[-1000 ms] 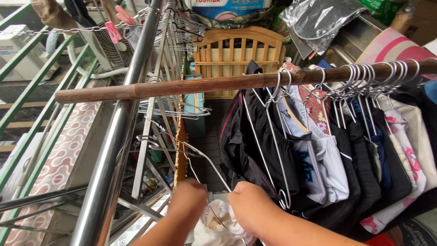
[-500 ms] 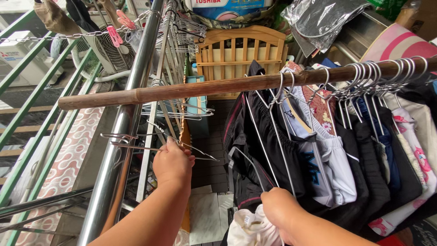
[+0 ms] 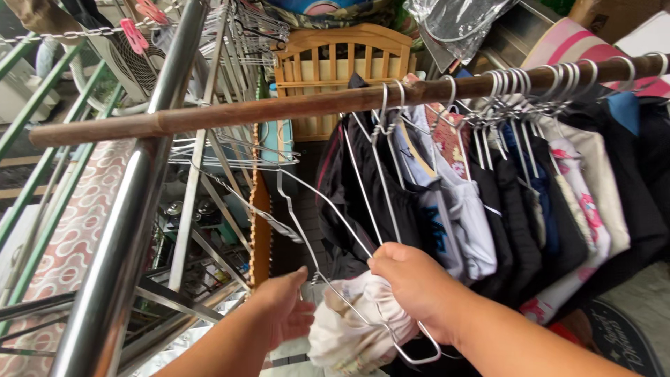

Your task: The person hangs various garments, including shorts and underwear, onto a clothes rack using hangers. They retrieve items from a red basin, place them on hangers, and hang them on the rack.

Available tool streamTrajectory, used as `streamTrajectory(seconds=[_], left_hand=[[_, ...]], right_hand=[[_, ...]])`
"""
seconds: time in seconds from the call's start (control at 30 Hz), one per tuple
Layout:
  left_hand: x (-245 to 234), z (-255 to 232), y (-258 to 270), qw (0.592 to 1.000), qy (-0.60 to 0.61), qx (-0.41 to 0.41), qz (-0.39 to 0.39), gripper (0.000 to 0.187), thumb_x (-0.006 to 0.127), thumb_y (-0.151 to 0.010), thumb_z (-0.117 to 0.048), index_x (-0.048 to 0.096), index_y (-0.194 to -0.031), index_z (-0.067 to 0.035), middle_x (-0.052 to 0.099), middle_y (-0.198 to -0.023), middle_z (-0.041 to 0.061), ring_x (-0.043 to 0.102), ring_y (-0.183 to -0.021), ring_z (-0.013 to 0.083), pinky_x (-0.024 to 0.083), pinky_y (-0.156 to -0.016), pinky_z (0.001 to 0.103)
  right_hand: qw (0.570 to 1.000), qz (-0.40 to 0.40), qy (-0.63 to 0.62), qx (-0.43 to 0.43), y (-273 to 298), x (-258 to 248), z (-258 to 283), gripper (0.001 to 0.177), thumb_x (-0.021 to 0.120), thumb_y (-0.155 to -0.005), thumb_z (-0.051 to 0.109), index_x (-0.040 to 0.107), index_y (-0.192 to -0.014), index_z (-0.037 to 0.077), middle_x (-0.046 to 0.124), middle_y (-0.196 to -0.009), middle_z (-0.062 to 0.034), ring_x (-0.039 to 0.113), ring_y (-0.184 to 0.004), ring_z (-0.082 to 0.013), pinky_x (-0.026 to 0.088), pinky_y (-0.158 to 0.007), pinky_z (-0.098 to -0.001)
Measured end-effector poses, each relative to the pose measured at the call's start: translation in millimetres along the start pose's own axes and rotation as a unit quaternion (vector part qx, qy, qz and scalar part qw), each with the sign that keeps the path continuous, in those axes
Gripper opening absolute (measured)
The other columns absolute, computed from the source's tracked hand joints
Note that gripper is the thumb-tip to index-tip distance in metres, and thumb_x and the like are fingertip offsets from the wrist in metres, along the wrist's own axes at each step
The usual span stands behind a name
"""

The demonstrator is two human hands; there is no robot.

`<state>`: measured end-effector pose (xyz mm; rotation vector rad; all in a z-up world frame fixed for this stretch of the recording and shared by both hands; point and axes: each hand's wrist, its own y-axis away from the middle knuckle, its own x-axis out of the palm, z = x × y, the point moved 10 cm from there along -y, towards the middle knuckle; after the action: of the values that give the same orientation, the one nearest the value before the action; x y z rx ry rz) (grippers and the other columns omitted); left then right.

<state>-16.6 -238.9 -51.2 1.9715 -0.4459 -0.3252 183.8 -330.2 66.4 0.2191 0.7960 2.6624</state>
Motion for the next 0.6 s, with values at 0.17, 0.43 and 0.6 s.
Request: streamTrajectory(seconds=[0.17, 0.43, 0.6], left_hand=[[80.2, 11.8, 36.3, 0.964, 0.183, 0.012, 0.192, 0.072, 0.047, -0.099, -0.050, 0.035, -0.149, 0.000, 0.069, -0.130, 0.017, 0.068, -0.114, 0.0315, 0.054, -0.097, 0.047], [113.5, 37.9, 35.3, 0.913, 0.400, 0.064, 0.056, 0.028, 0.053, -0.104, -0.025, 0.056, -0.111, 0.002, 0.068, -0.099, 0.017, 0.069, -0.086, 0.0298, 0.060, -0.077, 0.040], [101.1, 45.5, 60.4, 0.819, 0.564, 0.106, 0.009, 0.023, 0.058, -0.104, -0.023, 0.057, -0.110, -0.001, 0.068, -0.092, 0.011, 0.070, -0.078, 0.0213, 0.060, -0.071, 0.032]], right_hand=[[0.998, 0.058, 0.015, 0.002, 43.5, -14.8, 7.6, 0.015, 0.059, -0.095, 0.018, 0.063, -0.087, 0.006, 0.060, -0.076, 0.0012, 0.054, -0.072, -0.0086, 0.047, -0.065, -0.0279], [0.997, 0.025, 0.058, -0.034, 91.0, -72.1, -10.6, 0.015, 0.061, -0.095, 0.018, 0.066, -0.090, 0.005, 0.063, -0.078, 0.0002, 0.055, -0.072, -0.0088, 0.047, -0.067, -0.0258], [0.989, 0.031, 0.127, -0.072, 108.2, -83.0, -9.5, 0.018, 0.063, -0.096, 0.020, 0.068, -0.093, 0.003, 0.062, -0.077, 0.0000, 0.053, -0.070, -0.0093, 0.046, -0.065, -0.0269]])
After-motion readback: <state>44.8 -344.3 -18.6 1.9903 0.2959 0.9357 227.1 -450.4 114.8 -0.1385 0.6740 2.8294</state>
